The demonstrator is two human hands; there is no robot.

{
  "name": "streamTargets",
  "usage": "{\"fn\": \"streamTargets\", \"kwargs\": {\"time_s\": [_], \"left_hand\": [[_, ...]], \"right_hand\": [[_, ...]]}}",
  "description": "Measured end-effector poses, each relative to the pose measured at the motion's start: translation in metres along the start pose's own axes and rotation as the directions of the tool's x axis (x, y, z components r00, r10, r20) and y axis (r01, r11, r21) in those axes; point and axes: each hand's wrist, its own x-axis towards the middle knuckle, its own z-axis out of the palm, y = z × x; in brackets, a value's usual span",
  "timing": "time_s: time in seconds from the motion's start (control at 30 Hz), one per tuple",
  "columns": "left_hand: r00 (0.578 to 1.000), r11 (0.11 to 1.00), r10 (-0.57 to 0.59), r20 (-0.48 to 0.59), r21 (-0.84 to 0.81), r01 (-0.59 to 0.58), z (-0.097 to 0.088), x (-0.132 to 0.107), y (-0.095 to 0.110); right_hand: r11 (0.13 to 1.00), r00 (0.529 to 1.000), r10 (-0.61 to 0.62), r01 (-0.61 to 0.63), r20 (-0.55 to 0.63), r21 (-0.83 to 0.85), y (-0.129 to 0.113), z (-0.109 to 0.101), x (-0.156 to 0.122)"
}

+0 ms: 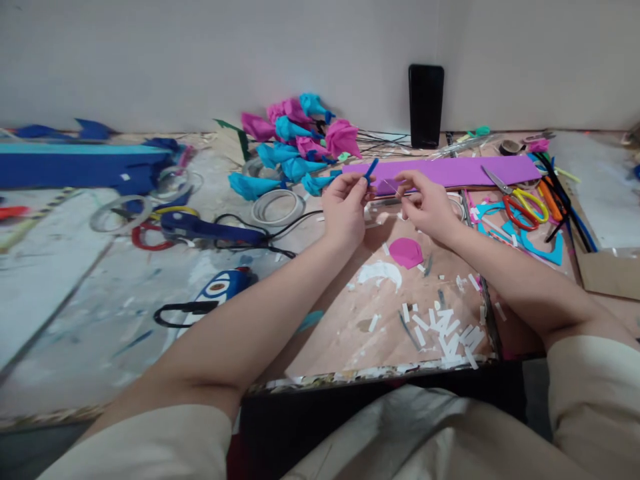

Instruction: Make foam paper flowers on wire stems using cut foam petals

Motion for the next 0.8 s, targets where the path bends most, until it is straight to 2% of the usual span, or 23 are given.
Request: {"fn": "streamTargets", "kwargs": {"time_s": [0.33,0.53,0.67,0.8], "left_hand": [[0.994,0.989,-0.086,0.061,-0.119,0.093,0.006,0.0,0.009],[0.987,0.987,-0.138,0.086,-0.069,0.144,0.003,0.004,0.013],[0.986,0.988,-0.129,0.104,-0.068,0.136,0.006,0.001,0.019],[0.99,0.995,-0.091,0.103,-0.042,0.096,0.014,-0.008,0.026]], "right_hand": [[0.986,0.996,-0.085,0.088,0.027,-0.139,-0.003,-0.002,-0.004],[0.97,0.994,-0.097,0.105,0.045,-0.218,-0.006,-0.003,-0.006],[0.977,0.992,-0.101,0.113,0.074,-0.178,-0.005,0.0,-0.005],[0.988,0.994,-0.114,0.113,-0.004,-0.102,-0.014,0.005,0.0]]}}
